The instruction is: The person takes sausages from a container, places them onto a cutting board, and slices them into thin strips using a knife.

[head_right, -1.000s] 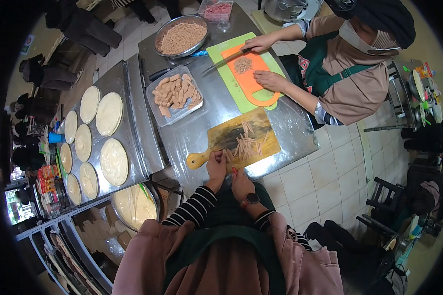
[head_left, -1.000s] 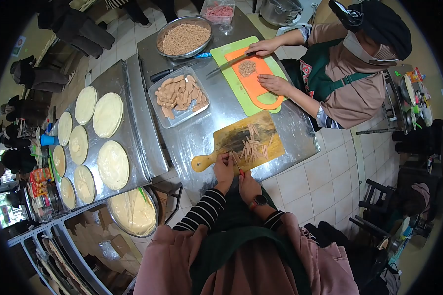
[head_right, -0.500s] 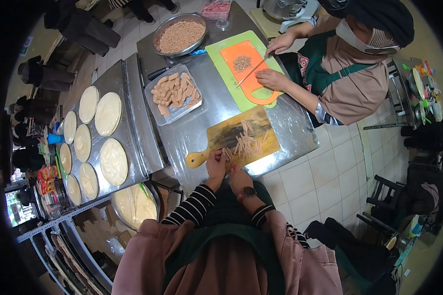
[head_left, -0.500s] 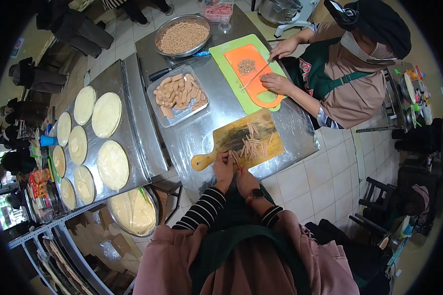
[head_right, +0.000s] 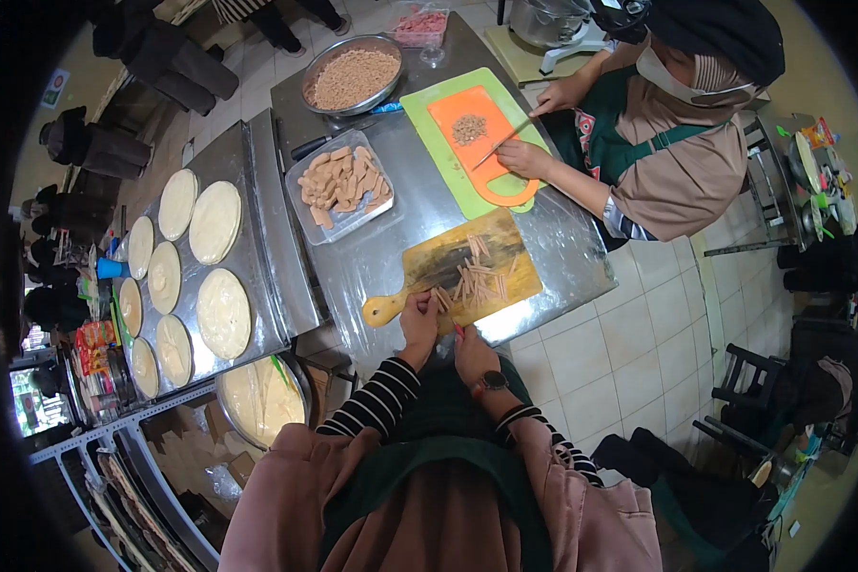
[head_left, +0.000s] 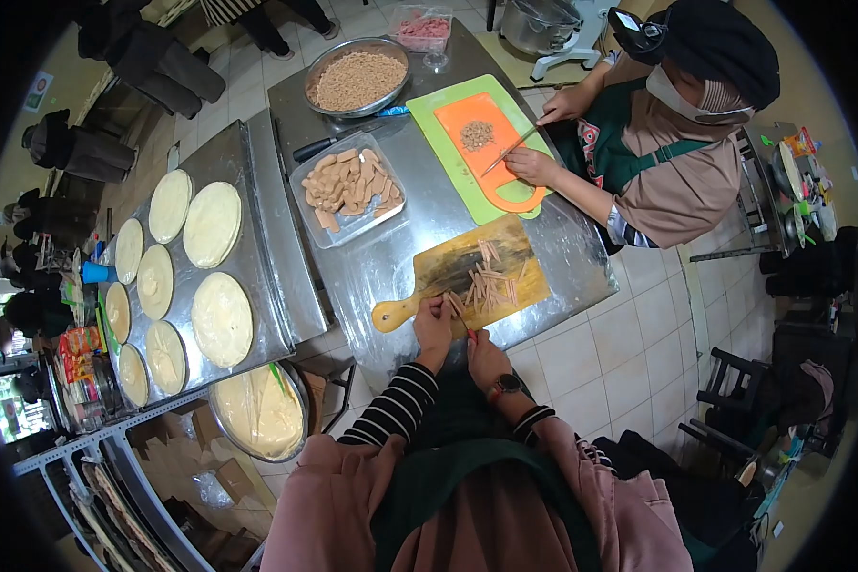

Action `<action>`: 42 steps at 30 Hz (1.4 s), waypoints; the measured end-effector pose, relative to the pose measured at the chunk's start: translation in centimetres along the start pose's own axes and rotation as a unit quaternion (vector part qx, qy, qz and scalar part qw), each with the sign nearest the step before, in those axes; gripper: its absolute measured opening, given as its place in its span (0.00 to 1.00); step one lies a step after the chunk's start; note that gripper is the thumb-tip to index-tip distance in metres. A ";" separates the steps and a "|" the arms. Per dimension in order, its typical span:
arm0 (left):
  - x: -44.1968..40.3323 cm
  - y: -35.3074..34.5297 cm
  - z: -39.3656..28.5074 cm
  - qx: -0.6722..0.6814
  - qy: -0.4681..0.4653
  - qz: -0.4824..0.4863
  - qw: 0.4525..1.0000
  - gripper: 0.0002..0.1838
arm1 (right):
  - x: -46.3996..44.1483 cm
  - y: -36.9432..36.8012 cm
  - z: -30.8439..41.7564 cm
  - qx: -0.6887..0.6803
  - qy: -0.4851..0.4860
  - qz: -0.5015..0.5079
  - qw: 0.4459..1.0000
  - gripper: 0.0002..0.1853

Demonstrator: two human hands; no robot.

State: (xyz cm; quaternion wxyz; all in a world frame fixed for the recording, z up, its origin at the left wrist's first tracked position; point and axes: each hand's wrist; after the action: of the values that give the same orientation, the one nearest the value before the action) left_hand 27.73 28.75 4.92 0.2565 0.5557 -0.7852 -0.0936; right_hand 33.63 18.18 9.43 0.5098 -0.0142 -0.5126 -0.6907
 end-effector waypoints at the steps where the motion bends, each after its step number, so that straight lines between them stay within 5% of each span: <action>1: 0.1 0.1 0.1 -0.002 0.001 0.000 1.000 0.09 | -0.1 0.1 0.2 -0.010 0.006 -0.001 1.000 0.15; 42: 0.0 0.3 -0.6 -0.018 -0.027 -0.006 0.999 0.10 | -2.2 0.8 1.8 0.005 0.009 0.009 1.000 0.15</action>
State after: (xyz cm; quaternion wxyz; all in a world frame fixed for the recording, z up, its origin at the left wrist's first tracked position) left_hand 27.81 28.94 5.51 0.2441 0.5533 -0.7867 -0.1244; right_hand 34.36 21.05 9.69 0.5202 -0.0101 -0.5112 -0.6841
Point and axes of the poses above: each hand's wrist, its own x-axis away from the middle knuckle, its own y-axis out of the back of the hand, z = x × y, and after that the axes turned 4 degrees about z, right-handed
